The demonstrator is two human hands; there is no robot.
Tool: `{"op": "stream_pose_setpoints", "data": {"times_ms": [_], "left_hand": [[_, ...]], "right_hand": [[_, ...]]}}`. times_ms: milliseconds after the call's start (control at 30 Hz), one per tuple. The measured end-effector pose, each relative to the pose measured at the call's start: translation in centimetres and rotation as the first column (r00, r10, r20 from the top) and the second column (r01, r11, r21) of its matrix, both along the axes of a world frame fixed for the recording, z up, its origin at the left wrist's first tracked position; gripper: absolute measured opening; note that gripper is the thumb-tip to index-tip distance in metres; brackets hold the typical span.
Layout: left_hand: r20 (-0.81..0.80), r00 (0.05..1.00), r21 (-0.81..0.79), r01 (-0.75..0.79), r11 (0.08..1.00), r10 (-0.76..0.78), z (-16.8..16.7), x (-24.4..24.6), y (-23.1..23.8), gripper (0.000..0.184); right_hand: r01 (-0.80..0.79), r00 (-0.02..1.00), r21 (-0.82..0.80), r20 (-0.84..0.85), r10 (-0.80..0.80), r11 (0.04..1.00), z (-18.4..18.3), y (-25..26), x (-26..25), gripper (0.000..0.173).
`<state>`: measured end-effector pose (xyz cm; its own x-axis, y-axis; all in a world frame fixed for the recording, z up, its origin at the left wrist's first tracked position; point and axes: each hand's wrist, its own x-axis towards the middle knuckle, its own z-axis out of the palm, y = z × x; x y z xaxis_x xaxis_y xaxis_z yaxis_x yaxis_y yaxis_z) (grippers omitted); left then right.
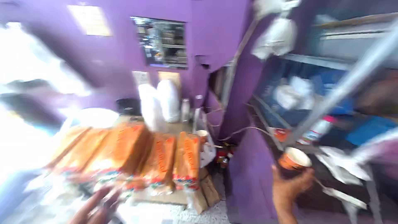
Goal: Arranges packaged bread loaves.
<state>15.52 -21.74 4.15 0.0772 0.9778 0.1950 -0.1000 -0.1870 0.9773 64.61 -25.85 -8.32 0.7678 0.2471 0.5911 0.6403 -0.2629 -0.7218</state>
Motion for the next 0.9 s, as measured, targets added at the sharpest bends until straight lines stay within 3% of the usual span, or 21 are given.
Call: {"op": "stream_pose_setpoints", "data": {"times_ms": [67, 133, 200, 267, 367, 467, 567, 633, 700, 767, 800, 900], "left_hand": [[-0.052, 0.997, -0.115, -0.054, 0.992, 0.049, 0.0, 0.8, 0.3, 0.039], [-0.067, 0.997, -0.095, 0.034, 0.995, -0.041, -0.8, 2.0, 2.0, 0.038], [-0.035, 0.989, -0.021, 0.146, 0.989, -0.146, -1.2, 2.0, 4.4, 0.037], [-0.045, 0.974, 0.026, 0.222, 0.975, -0.22, -1.8, 1.4, 6.7, 0.04], [-0.101, 0.953, 0.045, 0.292, 0.955, -0.287, -2.4, -0.2, 8.2, 0.04], [-0.119, 0.926, 0.118, 0.372, 0.921, -0.359, -3.0, -2.3, 9.5, 0.041], [-0.096, 0.903, 0.138, 0.43, 0.892, -0.42, -4.0, -4.6, 10.7, 0.041], [-0.099, 0.893, 0.121, 0.448, 0.886, -0.439, -4.1, -6.5, 11.5, 0.044], [-0.131, 0.907, 0.024, 0.406, 0.913, -0.4, -3.9, -8.5, 12.3, 0.046], [-0.176, 0.921, -0.127, 0.328, 0.936, -0.347, -3.2, -9.9, 13.1, 0.04], [-0.218, 0.902, -0.184, 0.337, 0.923, -0.373, -2.9, -10.3, 13.4, 0.037], [-0.298, 0.792, -0.347, 0.431, 0.833, -0.533, -2.4, -10.2, 13.7, 0.038]], "right_hand": [[-0.312, 0.95, 0.061, 0.002, 0.313, 0.948, 0.5, -1.5, -7.2, 0.091], [-0.579, 0.807, 0.137, -0.047, 0.589, 0.804, 1.8, -1.0, -13.8, 0.07], [-0.811, 0.545, 0.194, -0.092, 0.833, 0.552, 3.4, 1.9, -19.8, 0.045], [-0.939, 0.271, 0.181, -0.134, 0.953, 0.293, 5.6, 4.9, -24.2, 0.03], [-0.989, 0.032, 0.132, -0.207, 0.978, 0.06, 8.1, 8.2, -29.2, 0.047], [-0.952, -0.184, 0.296, -0.34, 0.922, -0.081, 9.4, 10.6, -33.0, 0.081], [-0.9, -0.293, 0.417, -0.362, 0.885, -0.127, 8.4, 11.8, -35.9, 0.094], [-0.886, -0.243, 0.459, -0.342, 0.908, -0.065, 7.3, 12.4, -37.0, 0.092], [-0.836, -0.202, 0.547, -0.37, 0.907, 0.037, 6.8, 12.7, -37.2, 0.08], [-0.727, -0.247, 0.678, -0.41, 0.878, 0.113, 7.5, 13.0, -37.2, 0.063], [-0.694, -0.268, 0.709, -0.417, 0.868, 0.126, 8.1, 13.4, -37.3, 0.064], [-0.704, -0.276, 0.7, -0.419, 0.865, 0.115, 9.2, 14.4, -38.3, 0.086]]}}
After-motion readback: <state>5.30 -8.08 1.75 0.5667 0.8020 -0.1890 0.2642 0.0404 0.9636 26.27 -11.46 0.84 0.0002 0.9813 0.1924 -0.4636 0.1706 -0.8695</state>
